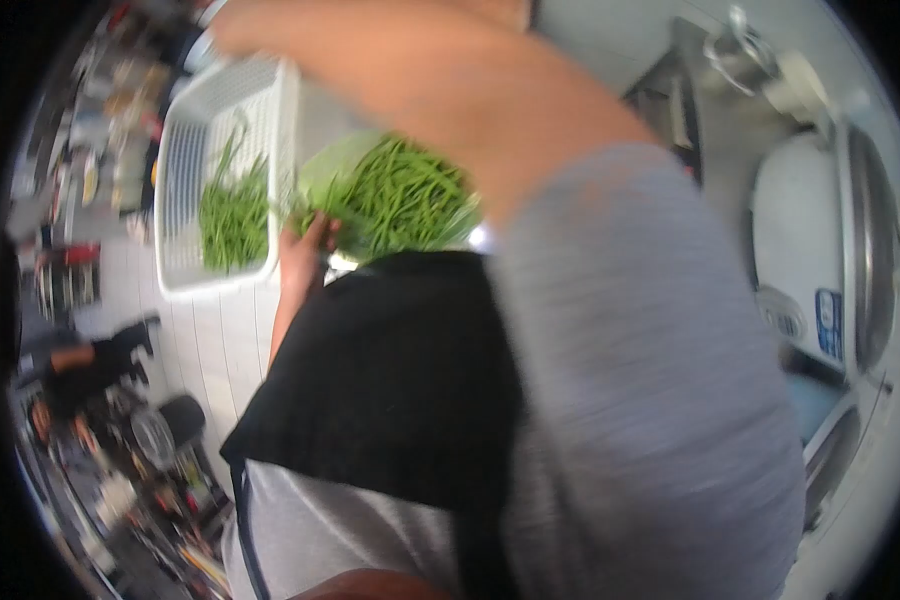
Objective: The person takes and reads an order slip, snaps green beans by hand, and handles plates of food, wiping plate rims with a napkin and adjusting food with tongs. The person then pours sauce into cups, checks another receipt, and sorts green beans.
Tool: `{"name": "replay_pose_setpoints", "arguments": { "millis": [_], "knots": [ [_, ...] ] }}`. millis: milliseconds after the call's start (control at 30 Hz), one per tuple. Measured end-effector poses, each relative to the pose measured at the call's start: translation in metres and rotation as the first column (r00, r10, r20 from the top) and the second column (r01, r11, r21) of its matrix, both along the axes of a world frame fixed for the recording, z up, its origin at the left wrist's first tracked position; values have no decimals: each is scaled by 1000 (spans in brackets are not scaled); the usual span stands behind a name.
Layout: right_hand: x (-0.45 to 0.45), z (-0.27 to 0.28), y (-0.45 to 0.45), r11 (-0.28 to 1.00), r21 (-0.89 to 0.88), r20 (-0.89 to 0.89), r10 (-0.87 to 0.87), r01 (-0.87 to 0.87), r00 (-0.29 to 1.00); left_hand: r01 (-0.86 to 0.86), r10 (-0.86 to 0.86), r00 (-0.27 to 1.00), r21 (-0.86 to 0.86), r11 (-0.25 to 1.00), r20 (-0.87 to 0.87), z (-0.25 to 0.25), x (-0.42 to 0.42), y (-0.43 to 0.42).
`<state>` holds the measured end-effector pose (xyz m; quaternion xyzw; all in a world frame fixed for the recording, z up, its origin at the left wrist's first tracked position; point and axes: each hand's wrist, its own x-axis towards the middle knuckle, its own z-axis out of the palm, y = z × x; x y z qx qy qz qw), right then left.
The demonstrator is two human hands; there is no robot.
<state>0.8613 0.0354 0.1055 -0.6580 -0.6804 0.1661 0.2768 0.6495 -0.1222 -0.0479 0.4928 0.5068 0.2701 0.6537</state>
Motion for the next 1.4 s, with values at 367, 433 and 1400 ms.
{"name": "replay_pose_setpoints", "arguments": {
  "millis": [367,433,1400],
  "knots": [
    [-40,37,10,984,-160,500,151,-80,853,71,-72,997,36,997,37,16,32,0],
    [-35,44,11,990,-29,506,133,-137,852,110,-110,993,-4,994,37,11,20,7],
    [-33,-129,-215,906,414,346,-70,-86,936,191,-185,980,-80,978,80,39,-29,-19]
  ]
}}
